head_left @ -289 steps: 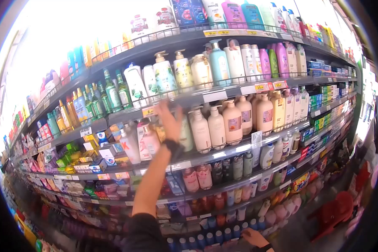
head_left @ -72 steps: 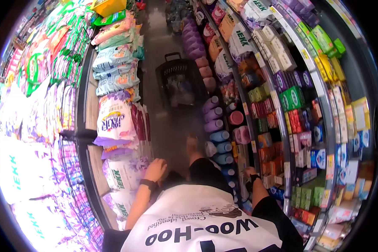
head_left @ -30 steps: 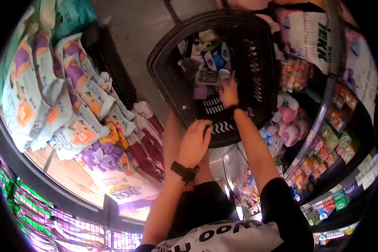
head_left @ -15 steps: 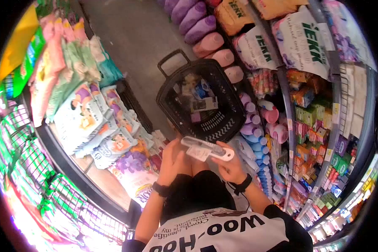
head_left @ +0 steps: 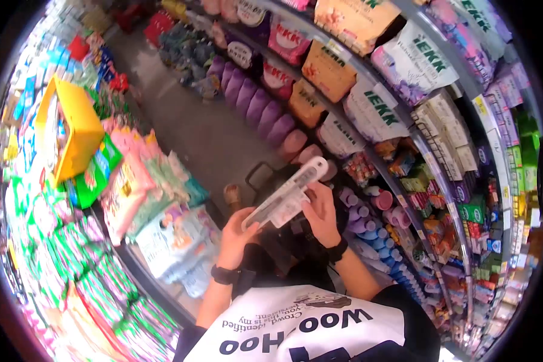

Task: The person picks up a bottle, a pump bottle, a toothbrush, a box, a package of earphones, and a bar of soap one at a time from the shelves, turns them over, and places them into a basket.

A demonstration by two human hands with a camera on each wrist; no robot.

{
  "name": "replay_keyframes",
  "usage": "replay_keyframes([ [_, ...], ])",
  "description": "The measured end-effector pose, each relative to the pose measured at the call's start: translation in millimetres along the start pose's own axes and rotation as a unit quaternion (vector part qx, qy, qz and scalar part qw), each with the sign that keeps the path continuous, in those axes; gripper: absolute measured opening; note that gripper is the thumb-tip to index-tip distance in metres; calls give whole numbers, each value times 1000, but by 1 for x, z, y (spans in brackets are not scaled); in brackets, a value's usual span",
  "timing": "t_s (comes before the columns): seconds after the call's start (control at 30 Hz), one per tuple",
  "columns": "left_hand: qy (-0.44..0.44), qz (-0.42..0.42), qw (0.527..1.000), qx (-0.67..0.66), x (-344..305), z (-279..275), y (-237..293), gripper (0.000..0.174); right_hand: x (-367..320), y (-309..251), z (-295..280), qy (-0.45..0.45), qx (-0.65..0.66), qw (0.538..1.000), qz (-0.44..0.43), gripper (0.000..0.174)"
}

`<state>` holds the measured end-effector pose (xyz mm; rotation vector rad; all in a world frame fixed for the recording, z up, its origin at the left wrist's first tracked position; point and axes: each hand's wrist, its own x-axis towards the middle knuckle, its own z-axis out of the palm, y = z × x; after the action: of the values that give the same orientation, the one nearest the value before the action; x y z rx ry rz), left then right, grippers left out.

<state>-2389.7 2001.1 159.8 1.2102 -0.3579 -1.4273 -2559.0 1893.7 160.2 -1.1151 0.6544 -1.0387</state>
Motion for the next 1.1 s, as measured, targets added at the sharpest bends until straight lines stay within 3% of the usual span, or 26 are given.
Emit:
replay_keyframes([
  [0.07, -9, 73, 989, 129, 37, -18, 36, 41, 40, 9, 27, 27, -8, 999, -23, 42],
  [0.13, -58, 92, 987, 116, 87, -40, 76, 40, 84, 20, 58, 61, 9, 994, -93, 51],
  [0.2, -98, 37, 978, 180, 112, -61, 115, 40, 117, 19, 89, 89, -16, 993, -71, 60],
  [0.27, -112, 22, 983, 146, 136, -78, 153, 39, 152, 17, 122, 145, 79, 986, -32, 64],
  [0.4, -148, 2, 980, 132, 173, -108, 204, 35, 205, 16, 171, 143, 124, 981, -52, 72],
  [0.47, -157, 0, 979, 130, 183, -119, 221, 36, 225, 21, 182, 148, 106, 982, -52, 74],
  [0.57, -165, 24, 980, 111, 192, -131, 243, 39, 250, 25, 197, 189, -24, 982, -11, 73],
  [0.63, -156, 68, 980, 100, 197, -146, 250, 40, 263, 16, 218, 142, 177, 974, -11, 71],
  [0.73, -118, 70, 986, 98, 196, -167, 264, 39, 285, 18, 240, 68, 151, 986, -10, 69],
  [0.93, -51, 97, 992, 58, 190, -192, 290, 38, 322, 26, 277, 10, 142, 988, 53, 65],
  [1.0, -26, 181, 980, 79, 195, -203, 280, 36, 328, 42, 281, -15, 101, 993, 58, 63],
  [1.1, -5, 152, 987, 49, 199, -212, 278, 35, 337, 53, 289, -8, 82, 987, 138, 62],
])
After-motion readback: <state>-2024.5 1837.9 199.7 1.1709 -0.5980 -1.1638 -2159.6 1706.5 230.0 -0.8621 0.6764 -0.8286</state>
